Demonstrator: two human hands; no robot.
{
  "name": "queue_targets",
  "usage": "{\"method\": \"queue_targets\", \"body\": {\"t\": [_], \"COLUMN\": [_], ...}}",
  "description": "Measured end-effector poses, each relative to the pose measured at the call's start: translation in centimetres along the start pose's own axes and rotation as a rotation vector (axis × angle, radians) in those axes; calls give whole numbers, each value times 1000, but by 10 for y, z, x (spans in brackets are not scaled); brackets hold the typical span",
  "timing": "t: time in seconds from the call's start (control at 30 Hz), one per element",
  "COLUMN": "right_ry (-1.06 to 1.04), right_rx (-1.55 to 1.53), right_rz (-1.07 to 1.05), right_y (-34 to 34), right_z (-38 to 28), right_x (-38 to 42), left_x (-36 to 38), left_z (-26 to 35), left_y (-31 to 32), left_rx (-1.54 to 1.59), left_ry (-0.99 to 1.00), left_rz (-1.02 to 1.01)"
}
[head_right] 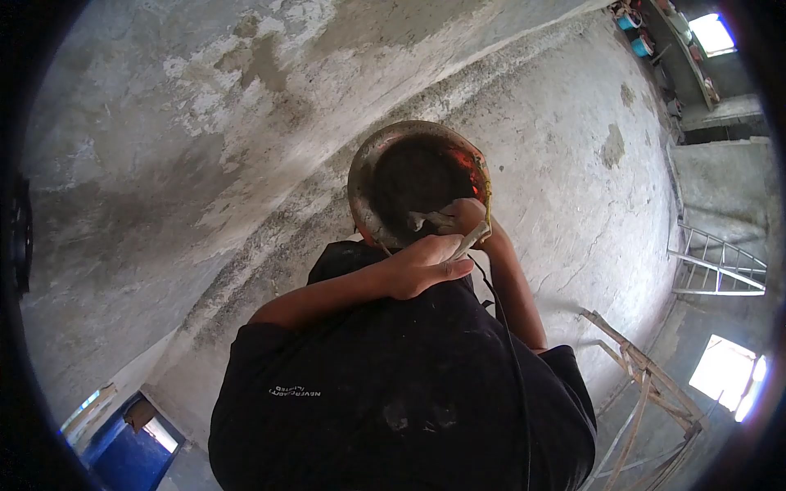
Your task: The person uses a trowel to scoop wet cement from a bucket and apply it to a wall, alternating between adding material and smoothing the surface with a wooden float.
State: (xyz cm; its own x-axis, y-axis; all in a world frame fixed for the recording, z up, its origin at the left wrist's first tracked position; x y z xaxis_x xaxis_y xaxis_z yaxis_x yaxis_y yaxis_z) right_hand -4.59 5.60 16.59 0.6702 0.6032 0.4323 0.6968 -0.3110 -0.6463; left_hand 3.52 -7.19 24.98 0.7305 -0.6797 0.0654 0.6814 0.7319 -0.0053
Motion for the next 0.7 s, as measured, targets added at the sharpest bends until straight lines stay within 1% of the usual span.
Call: {"method": "queue_targets", "body": {"t": [0.07, 0.1, 0.13, 0.17, 0.2, 0.23, 0.27, 0.3, 0.37, 0.4, 0.43, 0.47, 0.5, 0.57, 0.6, 0.63, 0.7], "right_ry": [-190, -194, -56, 85, 79, 204, 330, 324, 274, 237, 224, 209, 200, 202, 192, 185, 169], "right_rx": [-279, -278, -436, -593, -590, -594, -597, -595, -776, -837, -844, -937, -1034, -1050, -1096, -1140, -1142], "right_rz": [-29, -31, -15, 2, 1, -32, -63, -61, 6, 23, 41, 61, 82, 126, 163, 195, 236], "right_y": [-11, -13, -15, -12, -18, -29, -33, -31, -29, -29, -26, -23, -21, -23, -20, -16, -12], "right_z": [2, 8, 18, 28, 17, 2, -4, -1, 17, 19, 28, 40, 39, 42, 42, 42, 44], "right_x": [10, 15, 19, 23, 28, 36, 43, 47, 56, 60, 63, 63, 66, 66, 68, 70, 68], "left_x": [-1, -1, 0, 2, 7, 8, 8, 9, 12, 14, 15, 14, 15, 14, 14, 15, 14], "left_z": [-7, -8, -5, -3, 2, 4, -12, -13, -13, -15, -17, -18, -20, -22, -20, -19, -19], "left_y": [-1, -4, -9, -13, -19, -25, -25, -28, -38, -42, -46, -53, -58, -74, -80, -82, -93], "left_rx": [13, 83, 152, 148, 168, 184, 156, 150, 228, 213, 293, 369, 353, 458, 446, 439, 534], "left_ry": [24, 60, 98, 100, 64, 30, -2, 1, 12, 15, 42, 71, 72, 100, 108, 99, 64], "left_rz": [45, 117, 189, 193, 199, 204, 214, 217, 249, 240, 265, 284, 261, 299, 323, 306, 310]}}
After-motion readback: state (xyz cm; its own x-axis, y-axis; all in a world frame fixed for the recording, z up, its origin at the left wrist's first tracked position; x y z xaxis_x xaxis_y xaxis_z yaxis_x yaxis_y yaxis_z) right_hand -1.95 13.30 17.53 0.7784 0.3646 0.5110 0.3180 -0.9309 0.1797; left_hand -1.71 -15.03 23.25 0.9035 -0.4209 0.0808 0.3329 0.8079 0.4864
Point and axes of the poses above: each hand's wrist, its own x-axis away from the middle knuckle, its own y-axis out of the palm, z = x × y, the point moved 4 cm from there along -x, towards the middle knuckle, and after that the axes turned 13 degrees about -x, right-handed, at the moved point
